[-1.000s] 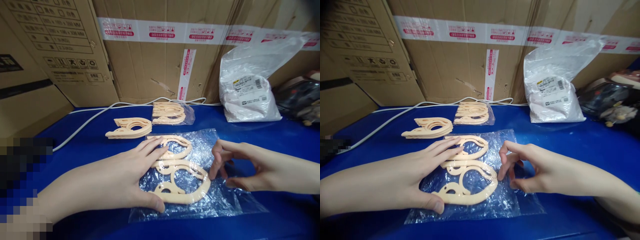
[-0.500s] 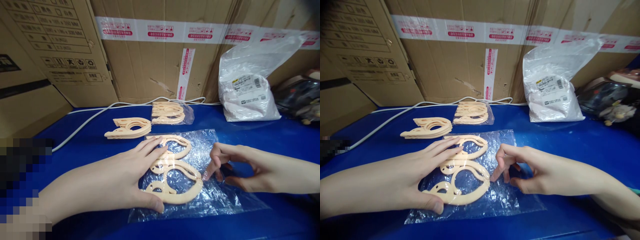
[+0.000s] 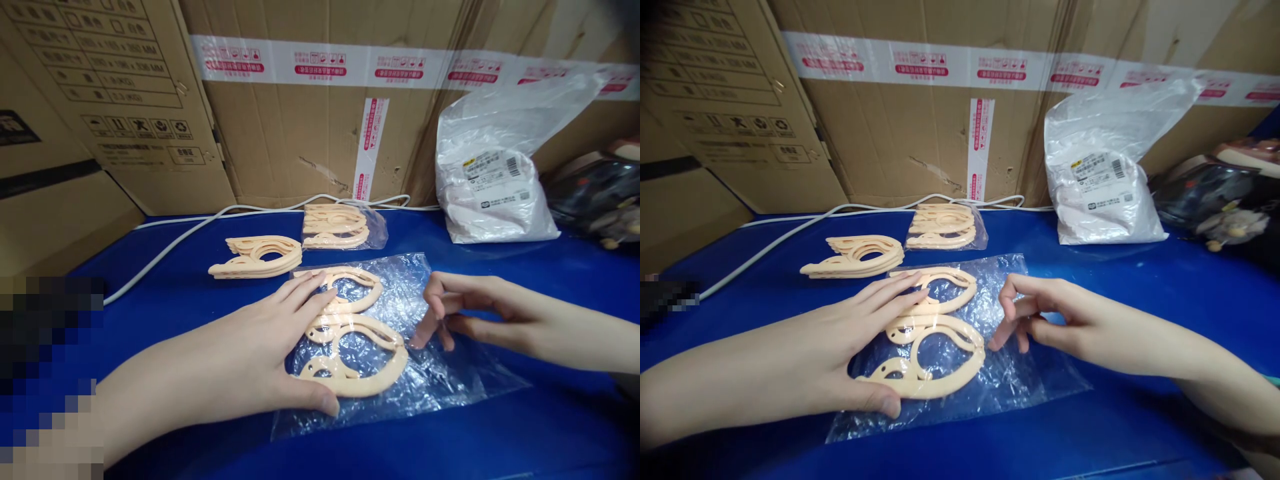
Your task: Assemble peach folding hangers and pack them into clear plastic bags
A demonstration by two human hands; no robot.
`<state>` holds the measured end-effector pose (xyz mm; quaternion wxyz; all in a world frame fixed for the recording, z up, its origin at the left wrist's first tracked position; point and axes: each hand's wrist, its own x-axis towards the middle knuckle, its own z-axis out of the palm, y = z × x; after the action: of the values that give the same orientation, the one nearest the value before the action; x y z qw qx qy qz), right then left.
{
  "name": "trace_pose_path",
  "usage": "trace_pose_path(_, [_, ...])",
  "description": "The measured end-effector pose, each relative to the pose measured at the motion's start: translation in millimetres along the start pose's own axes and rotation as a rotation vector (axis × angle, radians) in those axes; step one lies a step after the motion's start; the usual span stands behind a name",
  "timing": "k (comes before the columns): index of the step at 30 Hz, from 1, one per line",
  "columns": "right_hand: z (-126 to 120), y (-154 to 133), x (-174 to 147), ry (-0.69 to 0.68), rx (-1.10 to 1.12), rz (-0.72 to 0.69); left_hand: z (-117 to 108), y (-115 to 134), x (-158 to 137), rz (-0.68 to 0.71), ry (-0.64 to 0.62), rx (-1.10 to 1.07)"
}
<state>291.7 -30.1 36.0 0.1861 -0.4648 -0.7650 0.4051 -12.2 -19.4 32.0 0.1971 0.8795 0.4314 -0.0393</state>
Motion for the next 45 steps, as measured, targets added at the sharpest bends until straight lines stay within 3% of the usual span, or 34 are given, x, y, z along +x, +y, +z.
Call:
trace_pose_path(3, [-3.1, 3.2, 5.3, -0.083, 0.059, -0.002, 2.9, -3.1, -2.5, -0.015, 0.107, -0.031])
trace_pose_path(8, [-8.5, 1.4, 10.0, 0.004, -0.045, -0.029, -19.0, -41.5, 1.4, -0.02, 0.119, -0.059])
trace_pose_path(9, [-9.0, 1.1, 10.0, 0.018, -0.085, -0.033, -25.5, -52.3, 3.7, -0.029, 0.177, -0.047])
trace_pose_path(13, [-10.7, 6.9, 9.9, 0.09, -0.299, -0.07, -44.0, -89.1, 10.6, -0.173, 0.237, 0.023])
trace_pose_path(18, [-14.2, 24.4, 11.9, 0.182, -0.42, -0.122, -49.8, -112.4, 12.6, -0.366, 0.174, -0.035])
trace_pose_path(23, [-16.1, 27.4, 12.8, 0.185, -0.443, -0.137, -50.7, -119.6, 14.6, -0.282, 0.241, -0.025])
trace_pose_path(29, [-13.7, 23.0, 12.0, 0.233, -0.447, -0.129, -50.8, -102.1, 16.7, -0.167, 0.394, 0.02])
trace_pose_path(32, [-7.9, 16.8, 11.9, 0.338, -0.434, -0.167, -43.8, -77.1, 17.8, -0.011, 0.47, 0.039])
trace_pose_path(35, [2.6, 6.6, 11.3, 0.393, -0.447, -0.293, -29.2, -41.6, 17.2, 0.191, 0.538, 0.021])
trace_pose_path(40, [21.8, -7.2, 7.9, 0.306, -0.57, -0.481, -0.5, 11.7, 13.7, 0.367, 0.591, 0.012])
trace_pose_path(45, [31.3, -11.2, 4.1, 0.268, -0.609, -0.524, 15.8, 26.5, 14.1, 0.395, 0.628, 0.005])
